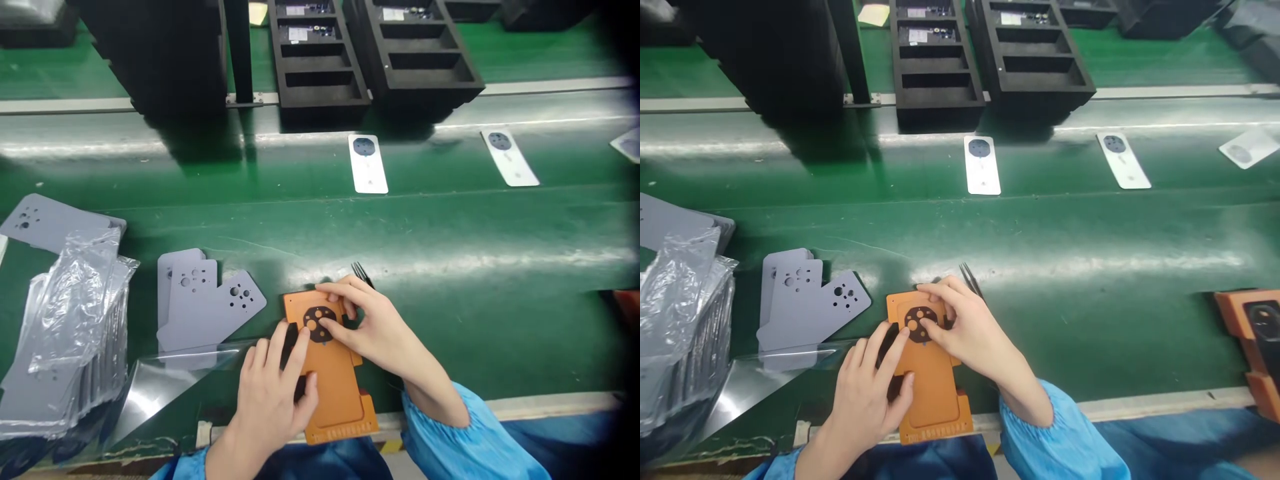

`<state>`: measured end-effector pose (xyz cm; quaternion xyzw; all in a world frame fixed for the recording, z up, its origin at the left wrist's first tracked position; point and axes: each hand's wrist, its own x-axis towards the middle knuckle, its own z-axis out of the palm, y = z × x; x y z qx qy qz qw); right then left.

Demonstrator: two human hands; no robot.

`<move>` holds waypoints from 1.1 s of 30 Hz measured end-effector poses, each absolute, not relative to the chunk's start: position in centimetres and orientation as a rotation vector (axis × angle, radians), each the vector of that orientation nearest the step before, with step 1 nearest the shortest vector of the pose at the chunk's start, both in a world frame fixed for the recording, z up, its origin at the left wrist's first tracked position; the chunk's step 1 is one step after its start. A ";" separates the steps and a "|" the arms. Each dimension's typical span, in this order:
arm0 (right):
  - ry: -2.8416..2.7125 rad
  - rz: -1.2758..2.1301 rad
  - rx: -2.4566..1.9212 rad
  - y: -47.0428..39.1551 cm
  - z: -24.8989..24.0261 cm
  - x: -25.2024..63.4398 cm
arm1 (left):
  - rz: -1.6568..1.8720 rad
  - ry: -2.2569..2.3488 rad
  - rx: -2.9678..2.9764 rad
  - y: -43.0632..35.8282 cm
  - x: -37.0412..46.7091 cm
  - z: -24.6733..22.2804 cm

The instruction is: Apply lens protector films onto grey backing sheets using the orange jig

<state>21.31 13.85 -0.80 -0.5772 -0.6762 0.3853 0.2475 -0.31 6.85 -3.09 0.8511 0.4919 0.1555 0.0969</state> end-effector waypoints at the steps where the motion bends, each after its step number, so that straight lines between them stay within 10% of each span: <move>1: -1.840 1.050 -1.572 13.9 -0.8 21.3 | 0.462 1.458 2.524 6.8 -0.3 -3.1; 33: -1.572 1.325 -1.456 14.7 -2.8 23.4 | 0.544 1.588 2.484 5.0 0.3 -3.4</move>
